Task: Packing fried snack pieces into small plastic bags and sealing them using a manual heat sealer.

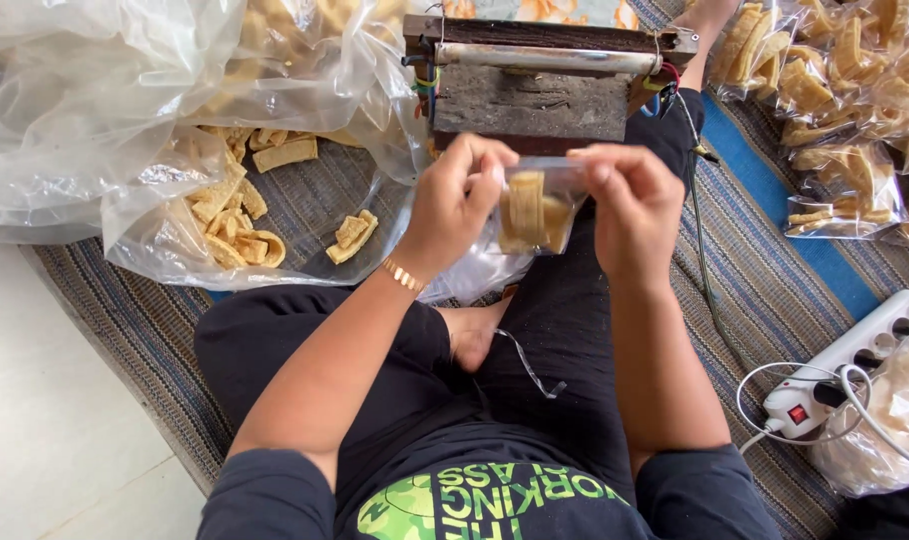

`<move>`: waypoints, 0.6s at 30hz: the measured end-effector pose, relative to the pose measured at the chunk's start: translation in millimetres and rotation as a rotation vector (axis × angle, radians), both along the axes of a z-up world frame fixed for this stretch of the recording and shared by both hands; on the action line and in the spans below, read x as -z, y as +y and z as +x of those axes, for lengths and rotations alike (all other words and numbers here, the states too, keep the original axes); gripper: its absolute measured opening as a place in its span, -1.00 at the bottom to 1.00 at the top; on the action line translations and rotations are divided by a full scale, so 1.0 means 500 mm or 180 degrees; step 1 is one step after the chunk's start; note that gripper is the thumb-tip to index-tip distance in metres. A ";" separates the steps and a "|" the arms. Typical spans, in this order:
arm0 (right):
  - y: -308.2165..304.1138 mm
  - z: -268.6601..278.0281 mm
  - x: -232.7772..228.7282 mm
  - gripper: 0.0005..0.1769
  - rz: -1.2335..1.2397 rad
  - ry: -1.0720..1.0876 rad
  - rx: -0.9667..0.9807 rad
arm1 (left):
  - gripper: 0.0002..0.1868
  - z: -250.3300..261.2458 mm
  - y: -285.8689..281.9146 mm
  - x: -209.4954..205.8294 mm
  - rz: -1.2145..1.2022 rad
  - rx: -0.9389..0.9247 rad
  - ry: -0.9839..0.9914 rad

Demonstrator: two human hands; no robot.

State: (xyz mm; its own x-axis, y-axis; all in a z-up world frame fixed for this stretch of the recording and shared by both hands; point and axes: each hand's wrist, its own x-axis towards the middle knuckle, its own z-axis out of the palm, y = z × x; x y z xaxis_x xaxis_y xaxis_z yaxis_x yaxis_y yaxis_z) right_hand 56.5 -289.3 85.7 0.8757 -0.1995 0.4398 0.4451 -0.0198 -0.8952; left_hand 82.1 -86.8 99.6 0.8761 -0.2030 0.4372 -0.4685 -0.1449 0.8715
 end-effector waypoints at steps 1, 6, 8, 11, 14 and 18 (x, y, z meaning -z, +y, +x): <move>0.001 0.028 0.022 -0.87 0.1257 0.0572 -0.0190 | -0.81 0.021 -0.021 0.009 -0.0599 0.0017 0.0610; 0.008 0.134 0.038 -0.93 0.1985 0.1529 0.0289 | -0.91 0.126 -0.099 0.072 -0.2156 -0.0450 0.1848; 0.005 0.165 0.070 -0.86 0.2016 0.1586 0.0586 | -0.93 0.150 -0.113 0.095 -0.2483 -0.0600 0.2070; 0.005 0.187 0.087 -0.89 0.2098 0.1526 0.0665 | -0.93 0.172 -0.124 0.120 -0.2732 -0.0772 0.2133; 0.009 0.193 0.085 -0.86 0.2047 0.1773 0.0812 | -0.92 0.187 -0.129 0.140 -0.2763 -0.1081 0.2198; 0.012 0.197 0.088 -0.86 0.2076 0.1857 0.0912 | -0.91 0.197 -0.125 0.147 -0.2693 -0.1135 0.2212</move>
